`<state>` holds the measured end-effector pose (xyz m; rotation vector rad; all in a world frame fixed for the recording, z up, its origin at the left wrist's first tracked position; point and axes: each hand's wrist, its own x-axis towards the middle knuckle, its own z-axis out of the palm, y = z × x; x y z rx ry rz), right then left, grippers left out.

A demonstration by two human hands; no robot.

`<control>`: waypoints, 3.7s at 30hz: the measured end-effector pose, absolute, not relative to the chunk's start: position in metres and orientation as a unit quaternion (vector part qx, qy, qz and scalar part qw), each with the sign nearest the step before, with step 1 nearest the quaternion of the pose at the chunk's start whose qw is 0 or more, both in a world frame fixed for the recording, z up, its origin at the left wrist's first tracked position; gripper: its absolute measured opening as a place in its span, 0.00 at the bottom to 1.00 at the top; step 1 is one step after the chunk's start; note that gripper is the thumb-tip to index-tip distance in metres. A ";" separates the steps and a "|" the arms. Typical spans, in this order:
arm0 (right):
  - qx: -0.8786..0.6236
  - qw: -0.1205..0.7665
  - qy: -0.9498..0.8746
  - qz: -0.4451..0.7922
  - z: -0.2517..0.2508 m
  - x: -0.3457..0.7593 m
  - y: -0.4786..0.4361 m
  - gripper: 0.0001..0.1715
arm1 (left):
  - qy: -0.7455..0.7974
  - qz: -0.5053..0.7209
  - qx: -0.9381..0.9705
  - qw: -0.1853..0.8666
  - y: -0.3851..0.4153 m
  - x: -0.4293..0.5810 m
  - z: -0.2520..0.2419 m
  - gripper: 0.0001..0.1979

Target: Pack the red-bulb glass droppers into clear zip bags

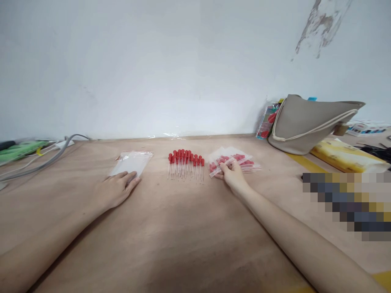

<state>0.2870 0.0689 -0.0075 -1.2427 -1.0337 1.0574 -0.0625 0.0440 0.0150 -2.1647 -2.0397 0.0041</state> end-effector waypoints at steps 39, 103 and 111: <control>-0.716 0.102 -0.686 0.082 0.022 0.326 0.052 0.17 | -0.248 -0.043 -0.943 -0.220 -0.022 -0.013 0.073 0.16; -0.410 0.316 -0.561 0.645 -0.012 0.257 0.015 0.19 | -0.344 -0.139 -0.911 -0.178 -0.015 -0.003 0.006 0.25; -0.418 0.243 -0.676 0.557 -0.002 0.273 0.016 0.15 | -0.349 -0.191 -0.899 -0.182 -0.007 -0.008 -0.001 0.19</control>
